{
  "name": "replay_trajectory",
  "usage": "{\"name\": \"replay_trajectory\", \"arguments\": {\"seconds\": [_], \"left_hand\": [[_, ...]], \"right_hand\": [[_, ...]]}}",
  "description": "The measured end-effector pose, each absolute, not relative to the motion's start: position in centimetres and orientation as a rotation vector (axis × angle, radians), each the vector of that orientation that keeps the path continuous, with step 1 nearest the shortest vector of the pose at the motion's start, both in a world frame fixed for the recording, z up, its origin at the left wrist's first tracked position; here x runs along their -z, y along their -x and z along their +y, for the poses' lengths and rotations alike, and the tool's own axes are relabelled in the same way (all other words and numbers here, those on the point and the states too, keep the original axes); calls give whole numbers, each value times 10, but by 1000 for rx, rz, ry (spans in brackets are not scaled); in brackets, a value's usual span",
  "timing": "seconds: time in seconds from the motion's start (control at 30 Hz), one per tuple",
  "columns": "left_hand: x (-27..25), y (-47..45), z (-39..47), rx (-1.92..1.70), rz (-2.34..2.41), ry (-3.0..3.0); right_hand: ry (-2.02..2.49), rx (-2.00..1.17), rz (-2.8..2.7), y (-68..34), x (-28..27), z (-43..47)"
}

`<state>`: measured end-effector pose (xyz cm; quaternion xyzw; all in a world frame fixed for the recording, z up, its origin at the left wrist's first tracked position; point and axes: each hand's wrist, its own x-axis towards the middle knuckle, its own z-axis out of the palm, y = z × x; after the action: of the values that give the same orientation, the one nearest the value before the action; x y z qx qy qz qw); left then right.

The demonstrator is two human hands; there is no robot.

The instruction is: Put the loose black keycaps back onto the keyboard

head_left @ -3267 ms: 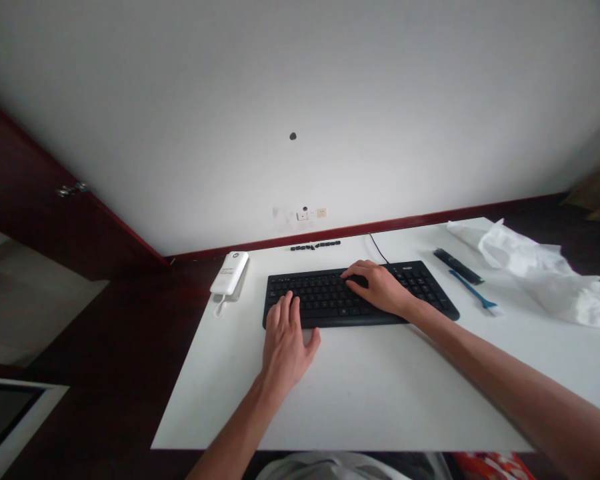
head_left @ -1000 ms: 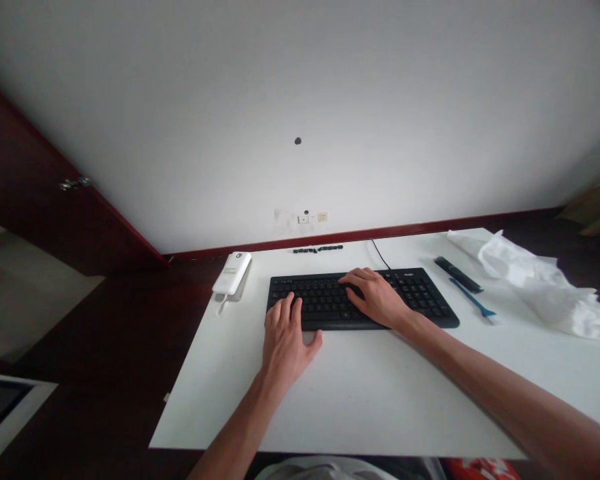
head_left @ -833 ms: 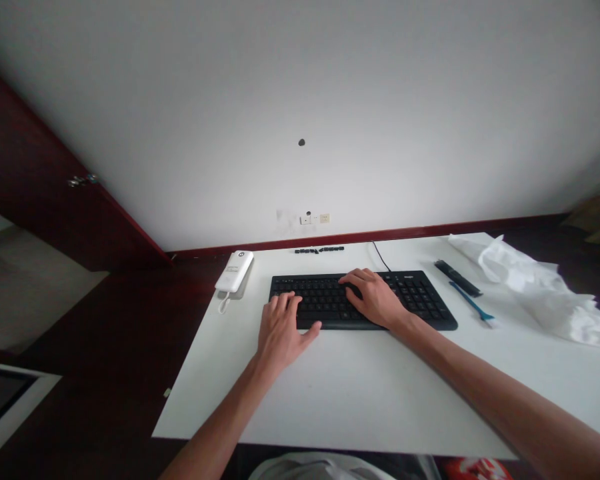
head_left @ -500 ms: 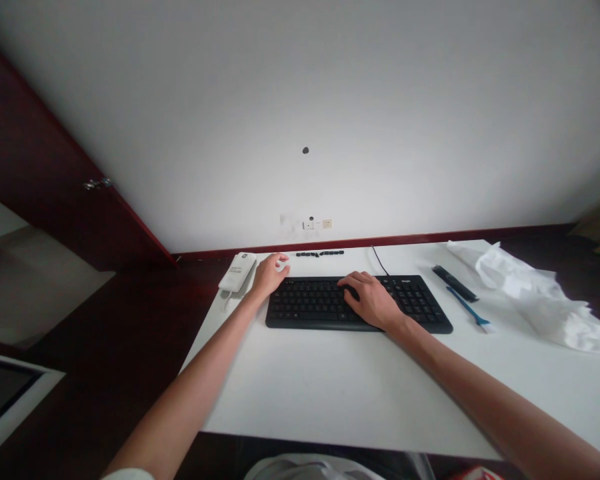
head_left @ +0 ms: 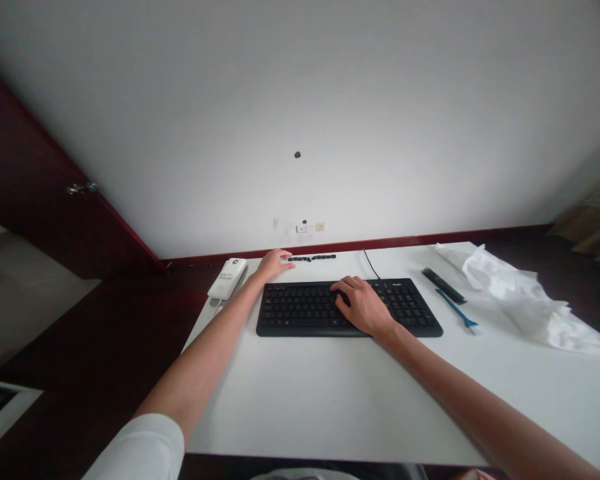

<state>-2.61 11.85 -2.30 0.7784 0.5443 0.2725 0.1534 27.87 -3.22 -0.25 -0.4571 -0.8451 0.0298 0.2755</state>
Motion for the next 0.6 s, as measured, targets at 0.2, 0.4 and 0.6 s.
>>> {"name": "replay_trajectory", "arguments": {"seconds": [0.2,0.4,0.6], "left_hand": [[23,22,122,-794,1543,-2229],[20,17,123,-818,1541,-2207],[15,14,120,-838,1548,-2188]], "right_hand": [[1227,-91,-2270,-278,2,-32],[1229,-96,-2273,-278,0,-33],[1224,-106,-2271,-279,1,-33]]}}
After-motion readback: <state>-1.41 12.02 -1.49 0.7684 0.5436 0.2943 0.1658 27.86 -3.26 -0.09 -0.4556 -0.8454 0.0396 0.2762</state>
